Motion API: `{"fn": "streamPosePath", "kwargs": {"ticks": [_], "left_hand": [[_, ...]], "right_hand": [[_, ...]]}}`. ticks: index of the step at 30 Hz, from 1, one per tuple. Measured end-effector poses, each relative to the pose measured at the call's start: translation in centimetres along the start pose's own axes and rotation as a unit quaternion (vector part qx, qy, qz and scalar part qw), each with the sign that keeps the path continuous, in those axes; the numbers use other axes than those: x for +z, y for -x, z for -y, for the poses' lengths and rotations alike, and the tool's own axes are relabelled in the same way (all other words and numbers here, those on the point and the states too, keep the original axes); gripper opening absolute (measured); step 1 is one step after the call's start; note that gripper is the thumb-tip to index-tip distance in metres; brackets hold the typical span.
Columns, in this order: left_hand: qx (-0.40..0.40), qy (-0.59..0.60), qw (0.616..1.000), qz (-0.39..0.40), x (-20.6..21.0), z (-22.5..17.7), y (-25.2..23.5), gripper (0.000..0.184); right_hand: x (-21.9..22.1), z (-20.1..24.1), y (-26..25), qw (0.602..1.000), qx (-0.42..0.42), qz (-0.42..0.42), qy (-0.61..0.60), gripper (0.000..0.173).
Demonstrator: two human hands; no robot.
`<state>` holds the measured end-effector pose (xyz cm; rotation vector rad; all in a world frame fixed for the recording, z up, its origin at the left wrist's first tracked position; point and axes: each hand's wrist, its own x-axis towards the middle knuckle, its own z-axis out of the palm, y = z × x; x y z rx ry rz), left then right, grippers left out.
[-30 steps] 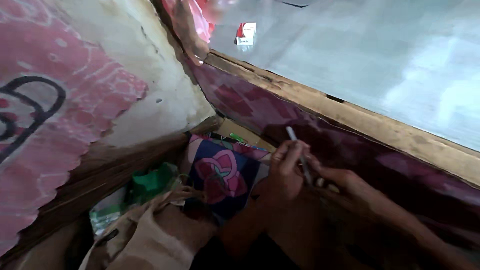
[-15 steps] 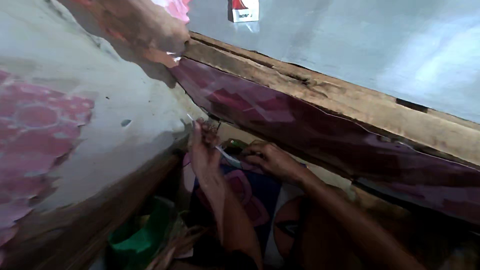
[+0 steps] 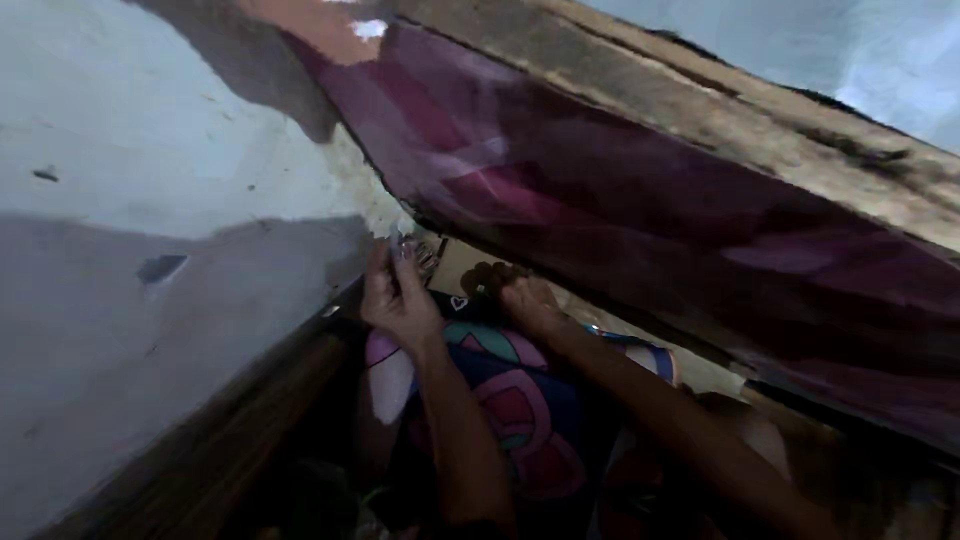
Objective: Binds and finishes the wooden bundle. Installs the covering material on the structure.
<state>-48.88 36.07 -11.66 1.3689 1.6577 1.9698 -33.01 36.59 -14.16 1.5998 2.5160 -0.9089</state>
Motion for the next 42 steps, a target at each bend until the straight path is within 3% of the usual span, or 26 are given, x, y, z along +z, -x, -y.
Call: {"fn": "streamPosePath", "kwargs": {"ticks": [6,9,11,14,18,20,23,27,31,36,42], "left_hand": [[-0.122,0.147,0.981,0.005,-1.3,-1.3,-0.3,0.014],[-0.159,0.193,0.968,0.023,-1.9,-2.0,-0.3,0.017],[-0.174,0.198,0.964,0.032,-2.2,-2.3,-0.3,0.018],[-0.186,0.186,0.962,0.077,-2.6,-2.4,-0.3,0.019],[-0.206,0.189,0.956,0.085,-2.7,-2.2,-0.3,0.02],[-0.228,0.175,0.953,0.091,-2.4,-2.0,-0.1,0.019],[-0.281,0.104,0.95,0.093,-1.8,-2.1,0.2,0.018],[-0.291,0.06,0.948,0.119,-2.1,-2.6,0.2,0.015],[-0.299,0.019,0.943,0.147,-2.0,-3.0,0.2,0.014],[-0.296,0.028,0.941,0.159,-1.9,-3.1,0.3,0.012],[-0.278,0.019,0.945,0.17,-1.9,-2.9,0.5,0.013]], "right_hand": [[-0.6,1.2,-1.4,0.993,0.085,0.081,-0.006,0.033],[-0.6,0.4,-0.4,0.987,0.06,-0.001,-0.152,0.031],[-1.4,0.7,0.6,0.953,0.035,-0.066,-0.295,0.026],[-2.8,2.1,1.7,0.878,0.022,-0.089,-0.47,0.021],[-2.7,3.1,1.6,0.817,0.004,-0.066,-0.573,0.025],[-2.0,3.2,1.1,0.806,0.008,-0.063,-0.588,0.028],[-1.2,3.4,0.8,0.808,0.017,-0.091,-0.582,0.031],[-1.5,3.7,0.5,0.807,0.011,-0.148,-0.572,0.03],[-1.3,4.0,0.4,0.848,-0.007,-0.22,-0.483,0.023],[-0.6,4.4,0.0,0.881,-0.022,-0.247,-0.403,0.022],[-0.2,4.4,0.1,0.92,-0.025,-0.221,-0.322,0.043]]}}
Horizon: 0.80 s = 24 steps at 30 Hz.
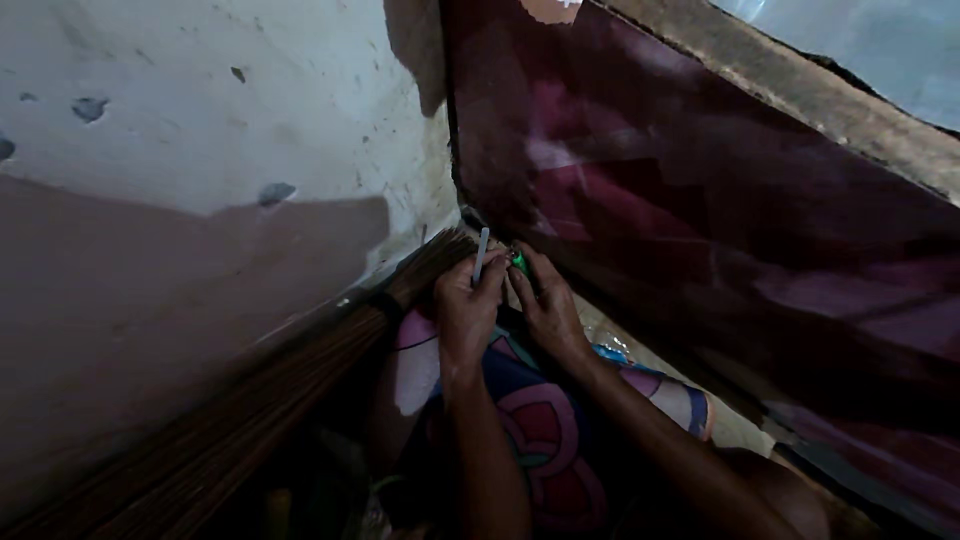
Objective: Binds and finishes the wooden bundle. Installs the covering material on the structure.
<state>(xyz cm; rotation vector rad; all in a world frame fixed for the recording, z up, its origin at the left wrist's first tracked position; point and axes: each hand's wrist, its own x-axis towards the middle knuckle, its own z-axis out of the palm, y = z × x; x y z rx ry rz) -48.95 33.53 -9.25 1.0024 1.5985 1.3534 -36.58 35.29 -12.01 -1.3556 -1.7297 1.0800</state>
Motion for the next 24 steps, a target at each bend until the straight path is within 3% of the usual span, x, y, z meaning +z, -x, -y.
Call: {"fn": "streamPosePath", "kwargs": {"ticks": [9,24], "left_hand": [[-0.039,-0.044,0.998,0.02,0.4,-0.5,0.0,0.012],[0.005,-0.097,0.995,0.019,1.0,-0.2,0.1,0.018]], "right_hand": [[0.3,0.0,0.2,0.999,-0.01,-0.033,0.016,0.046],[0.0,0.2,0.4,0.994,-0.045,-0.06,0.082,0.05]]}}
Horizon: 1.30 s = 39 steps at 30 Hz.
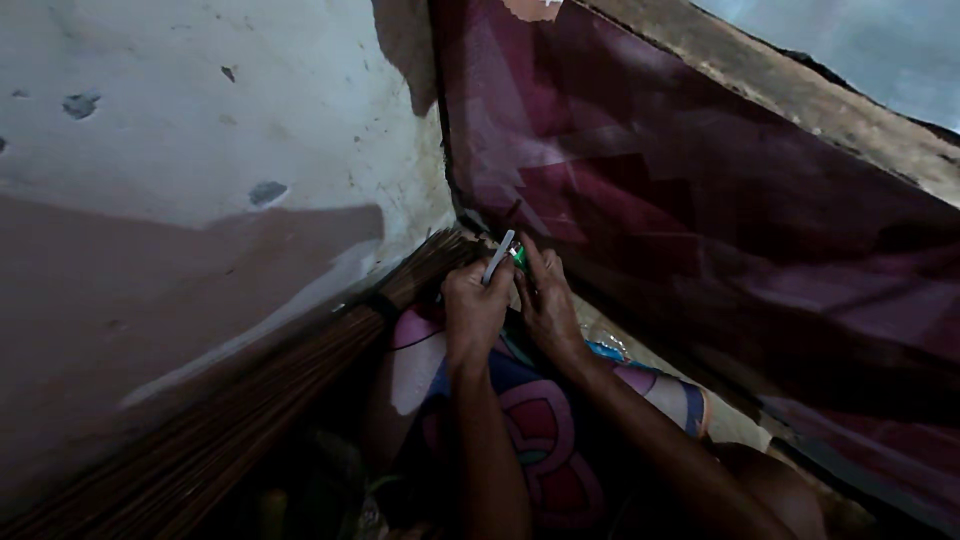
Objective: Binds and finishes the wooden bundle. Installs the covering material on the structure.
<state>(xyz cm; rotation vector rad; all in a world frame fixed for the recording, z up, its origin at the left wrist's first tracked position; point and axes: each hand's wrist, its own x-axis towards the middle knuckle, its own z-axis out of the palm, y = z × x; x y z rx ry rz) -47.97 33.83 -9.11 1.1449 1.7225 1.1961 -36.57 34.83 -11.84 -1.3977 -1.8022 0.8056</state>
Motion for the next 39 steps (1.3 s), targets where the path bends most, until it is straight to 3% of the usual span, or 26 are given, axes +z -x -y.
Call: {"fn": "streamPosePath", "kwargs": {"ticks": [8,10,14,17,20,23,27,31,39], "left_hand": [[-0.018,0.028,0.999,0.0,0.0,0.4,-0.2,0.011],[-0.004,0.034,0.999,0.006,-0.3,0.7,-0.3,0.022],[0.108,0.049,0.993,-0.014,-1.4,-0.4,0.3,0.044],[0.229,-0.043,0.97,-0.074,-3.2,-2.4,1.6,0.034],[0.193,-0.21,0.957,-0.054,-5.4,-2.4,3.0,0.028],[0.124,-0.278,0.952,0.001,-5.8,-0.5,2.5,0.024],[0.104,-0.306,0.946,0.025,-4.5,1.0,1.5,0.021],[0.113,-0.319,0.941,0.026,-4.0,0.9,1.3,0.02],[0.134,-0.29,0.947,0.023,-3.1,0.8,0.9,0.019]], "right_hand": [[-0.6,-0.6,-0.3,1.0,0.007,0.022,-0.016,0.047],[-1.2,-0.7,-0.5,0.997,0.048,0.043,-0.049,0.046],[-2.1,-1.3,-0.5,0.992,0.079,0.05,-0.08,0.043],[-2.2,-1.9,0.1,0.995,0.043,0.055,-0.078,0.039],[-1.9,-2.3,0.2,0.987,0.066,0.097,-0.112,0.031],[-1.5,-2.3,-0.3,0.967,0.131,0.136,-0.173,0.03],[-1.4,-1.8,-0.7,0.948,0.193,0.141,-0.212,0.035],[-0.7,-2.5,-1.3,0.928,0.233,0.13,-0.261,0.054],[-0.4,-3.4,-0.9,0.91,0.236,0.106,-0.323,0.05]]}}
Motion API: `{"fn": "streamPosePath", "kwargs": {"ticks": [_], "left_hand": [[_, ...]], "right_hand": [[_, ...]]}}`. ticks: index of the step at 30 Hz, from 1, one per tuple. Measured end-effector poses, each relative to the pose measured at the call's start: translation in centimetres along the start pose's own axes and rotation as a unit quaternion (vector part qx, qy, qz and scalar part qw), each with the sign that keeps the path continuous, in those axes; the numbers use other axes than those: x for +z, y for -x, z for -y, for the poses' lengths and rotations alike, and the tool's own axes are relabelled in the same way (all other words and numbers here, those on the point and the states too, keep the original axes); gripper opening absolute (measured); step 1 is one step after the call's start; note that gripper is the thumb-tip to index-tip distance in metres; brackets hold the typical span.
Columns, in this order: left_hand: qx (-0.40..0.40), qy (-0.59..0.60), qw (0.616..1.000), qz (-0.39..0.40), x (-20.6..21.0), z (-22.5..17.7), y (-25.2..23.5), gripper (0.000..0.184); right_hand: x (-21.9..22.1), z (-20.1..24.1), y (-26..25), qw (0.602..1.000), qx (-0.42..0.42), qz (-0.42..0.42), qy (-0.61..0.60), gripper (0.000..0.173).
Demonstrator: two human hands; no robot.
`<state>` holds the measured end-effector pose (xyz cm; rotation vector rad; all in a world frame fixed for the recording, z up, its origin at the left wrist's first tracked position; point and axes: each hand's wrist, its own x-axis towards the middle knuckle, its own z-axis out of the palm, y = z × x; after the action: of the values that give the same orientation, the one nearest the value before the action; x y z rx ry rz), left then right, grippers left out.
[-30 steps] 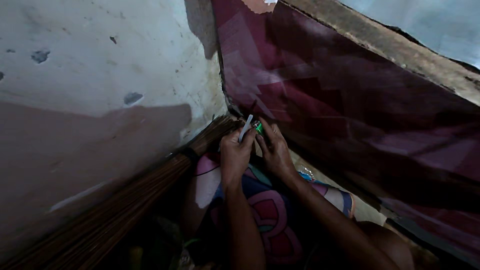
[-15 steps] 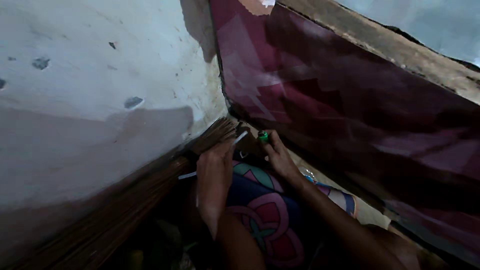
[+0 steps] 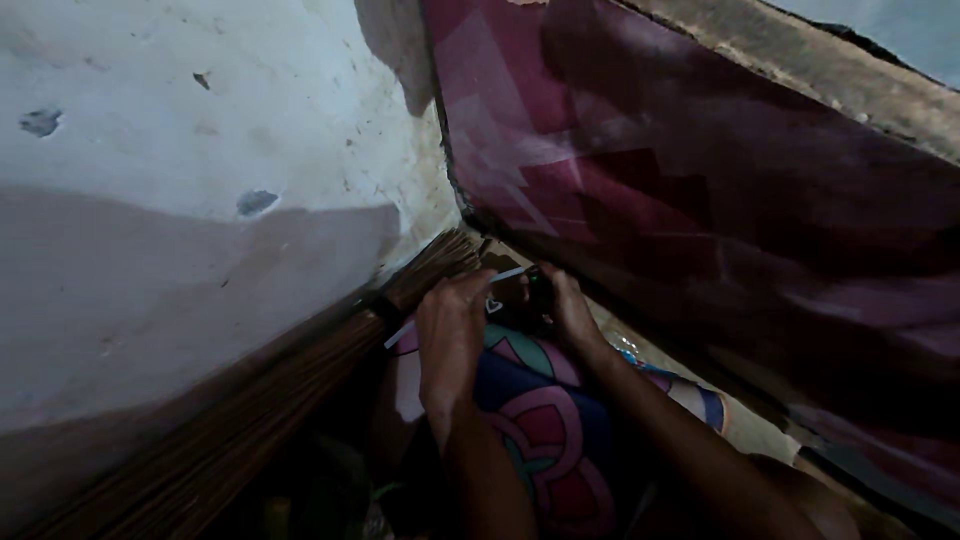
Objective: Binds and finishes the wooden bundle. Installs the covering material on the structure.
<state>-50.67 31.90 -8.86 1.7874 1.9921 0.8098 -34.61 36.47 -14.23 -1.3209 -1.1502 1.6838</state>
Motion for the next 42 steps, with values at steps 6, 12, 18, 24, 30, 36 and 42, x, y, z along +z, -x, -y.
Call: {"fn": "streamPosePath", "kwargs": {"ticks": [6,12,18,24,30,36,42], "left_hand": [[0.008,0.01,1.0,-0.007,0.3,0.2,-0.1,0.018],[0.009,0.02,1.0,-0.014,0.5,0.1,-0.1,0.017],[-0.038,-0.008,0.999,0.011,0.5,-0.7,-0.2,0.018],[-0.027,-0.027,0.999,0.032,0.9,-0.1,-0.2,0.02],[-0.033,-0.052,0.998,0.035,1.2,0.2,-0.3,0.022],[-0.063,-0.073,0.995,0.016,1.7,0.1,-0.6,0.016],[-0.095,-0.081,0.991,0.041,1.7,-0.6,-0.8,0.016]], "right_hand": [[-0.1,-0.3,0.1,1.0,-0.027,-0.005,0.001,0.052],[-0.3,-0.5,0.2,0.999,-0.042,-0.017,-0.011,0.049],[0.2,-0.3,0.4,0.998,-0.037,-0.032,-0.028,0.05],[0.1,-0.8,0.2,0.998,-0.012,-0.054,-0.01,0.049],[0.8,-0.5,-0.3,0.997,0.053,-0.04,0.033,0.048],[0.5,0.3,-0.3,0.988,0.094,-0.041,0.116,0.049],[0.6,0.0,-0.8,0.978,0.102,-0.03,0.178,0.049]]}}
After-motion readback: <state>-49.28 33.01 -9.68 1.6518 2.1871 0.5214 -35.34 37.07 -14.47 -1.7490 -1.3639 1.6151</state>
